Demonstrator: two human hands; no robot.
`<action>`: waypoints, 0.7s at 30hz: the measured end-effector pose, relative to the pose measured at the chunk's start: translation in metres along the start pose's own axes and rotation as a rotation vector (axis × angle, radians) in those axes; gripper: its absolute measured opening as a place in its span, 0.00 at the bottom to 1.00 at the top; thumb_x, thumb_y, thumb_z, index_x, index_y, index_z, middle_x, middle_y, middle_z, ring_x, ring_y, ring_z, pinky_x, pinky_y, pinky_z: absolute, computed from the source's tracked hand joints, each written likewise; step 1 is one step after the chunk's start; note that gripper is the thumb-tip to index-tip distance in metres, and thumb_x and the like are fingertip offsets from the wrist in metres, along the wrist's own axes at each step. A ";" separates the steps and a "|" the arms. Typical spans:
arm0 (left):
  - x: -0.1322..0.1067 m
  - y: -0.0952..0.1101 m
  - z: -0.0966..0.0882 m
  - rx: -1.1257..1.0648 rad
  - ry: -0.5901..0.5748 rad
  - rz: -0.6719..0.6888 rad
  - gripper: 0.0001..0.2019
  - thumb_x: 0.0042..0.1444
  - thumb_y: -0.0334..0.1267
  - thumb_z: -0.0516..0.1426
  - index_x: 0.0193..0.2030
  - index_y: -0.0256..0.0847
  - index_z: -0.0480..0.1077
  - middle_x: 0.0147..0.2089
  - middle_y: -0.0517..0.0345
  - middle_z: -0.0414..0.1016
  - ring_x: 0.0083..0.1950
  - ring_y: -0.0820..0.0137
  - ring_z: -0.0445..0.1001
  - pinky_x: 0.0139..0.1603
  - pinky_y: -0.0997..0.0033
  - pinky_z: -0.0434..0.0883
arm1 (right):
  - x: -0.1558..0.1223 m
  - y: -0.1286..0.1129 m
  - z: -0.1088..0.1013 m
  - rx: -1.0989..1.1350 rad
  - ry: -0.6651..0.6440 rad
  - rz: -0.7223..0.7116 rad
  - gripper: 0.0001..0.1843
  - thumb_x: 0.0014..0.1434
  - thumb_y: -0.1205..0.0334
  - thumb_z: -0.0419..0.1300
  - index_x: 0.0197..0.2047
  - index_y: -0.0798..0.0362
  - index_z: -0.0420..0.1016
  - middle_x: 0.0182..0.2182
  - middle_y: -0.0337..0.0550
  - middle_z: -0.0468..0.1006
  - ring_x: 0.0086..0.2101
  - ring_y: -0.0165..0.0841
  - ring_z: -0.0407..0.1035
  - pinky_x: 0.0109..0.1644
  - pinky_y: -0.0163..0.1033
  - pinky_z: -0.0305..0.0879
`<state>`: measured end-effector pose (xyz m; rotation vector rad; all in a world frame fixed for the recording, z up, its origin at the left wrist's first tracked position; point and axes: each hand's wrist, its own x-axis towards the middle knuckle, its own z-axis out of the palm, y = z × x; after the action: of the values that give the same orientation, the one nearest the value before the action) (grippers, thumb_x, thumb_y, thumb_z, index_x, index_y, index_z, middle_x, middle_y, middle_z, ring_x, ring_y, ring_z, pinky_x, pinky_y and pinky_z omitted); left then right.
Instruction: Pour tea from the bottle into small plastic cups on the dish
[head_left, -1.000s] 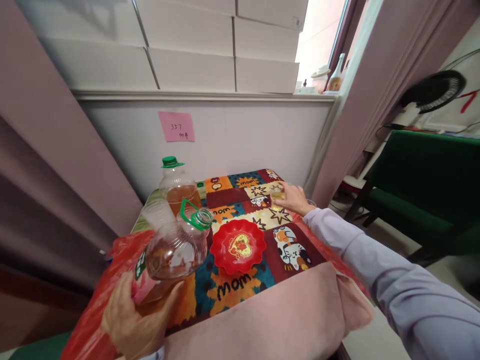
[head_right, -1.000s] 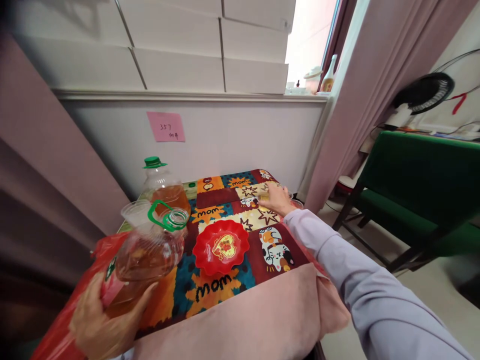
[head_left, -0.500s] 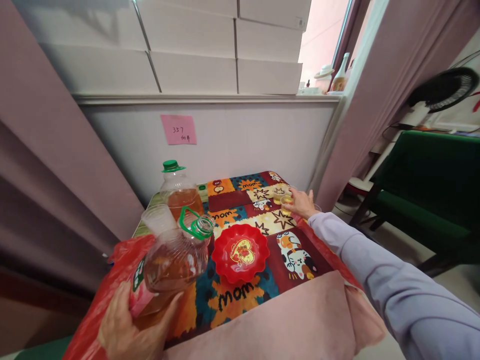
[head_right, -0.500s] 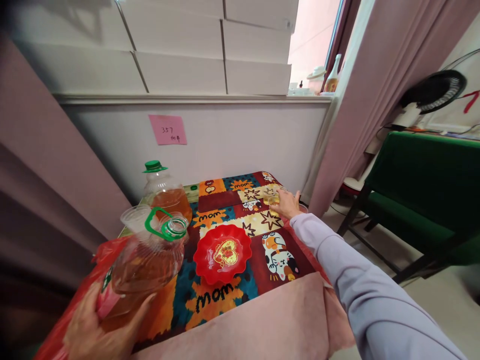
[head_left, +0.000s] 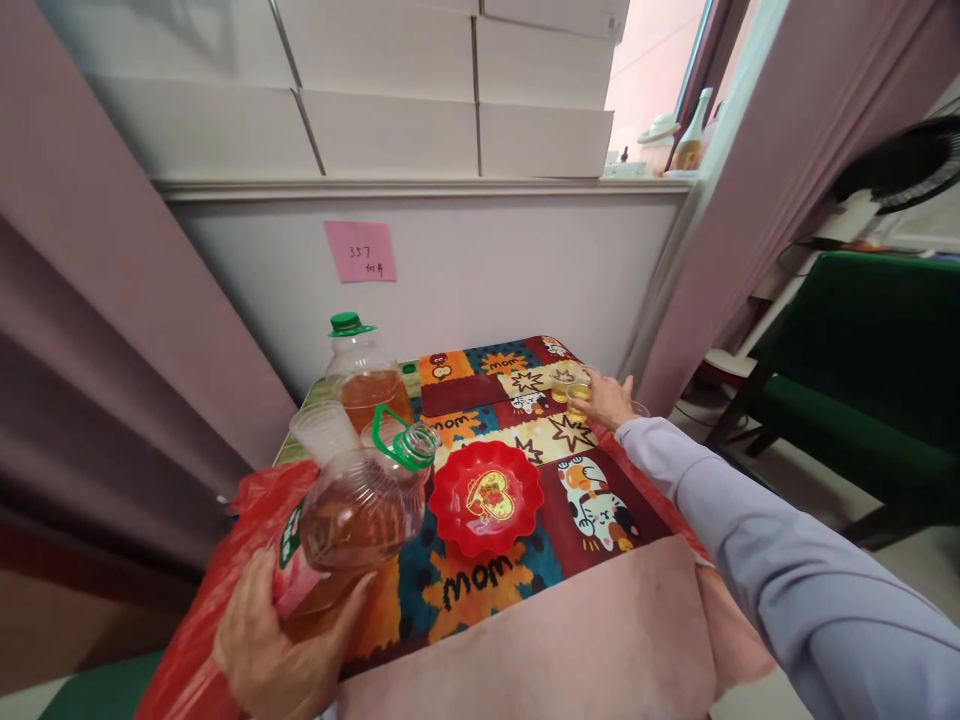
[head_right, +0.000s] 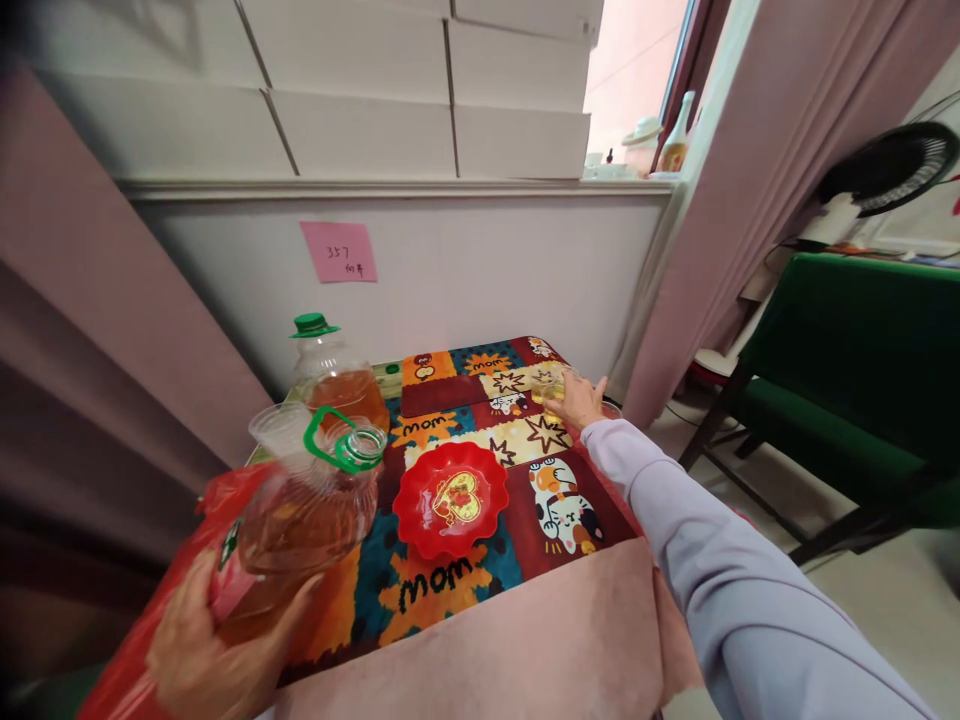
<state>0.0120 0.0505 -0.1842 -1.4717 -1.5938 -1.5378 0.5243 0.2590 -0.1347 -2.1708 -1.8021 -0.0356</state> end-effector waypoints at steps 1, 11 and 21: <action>-0.001 -0.002 0.000 0.006 -0.008 0.017 0.59 0.31 0.61 0.77 0.74 0.55 0.68 0.69 0.48 0.77 0.63 0.36 0.79 0.69 0.28 0.71 | -0.001 0.001 0.001 -0.007 0.002 -0.003 0.40 0.64 0.44 0.64 0.72 0.55 0.63 0.59 0.61 0.82 0.63 0.56 0.71 0.74 0.77 0.36; -0.004 0.013 -0.012 0.147 -0.020 0.176 0.54 0.47 0.60 0.74 0.77 0.38 0.62 0.65 0.34 0.77 0.65 0.43 0.78 0.67 0.42 0.73 | -0.010 -0.023 0.005 0.144 0.290 -0.259 0.30 0.67 0.42 0.61 0.61 0.57 0.76 0.55 0.64 0.83 0.57 0.58 0.76 0.68 0.72 0.58; -0.006 0.017 -0.015 0.157 0.008 0.166 0.53 0.48 0.61 0.73 0.75 0.37 0.63 0.65 0.32 0.77 0.64 0.42 0.78 0.66 0.41 0.73 | -0.084 -0.233 -0.015 0.493 0.043 -0.891 0.16 0.69 0.62 0.61 0.58 0.46 0.81 0.56 0.48 0.83 0.53 0.41 0.78 0.57 0.44 0.73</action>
<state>0.0246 0.0314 -0.1787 -1.4691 -1.5103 -1.2946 0.2860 0.2108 -0.0866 -0.9341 -2.2901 0.1419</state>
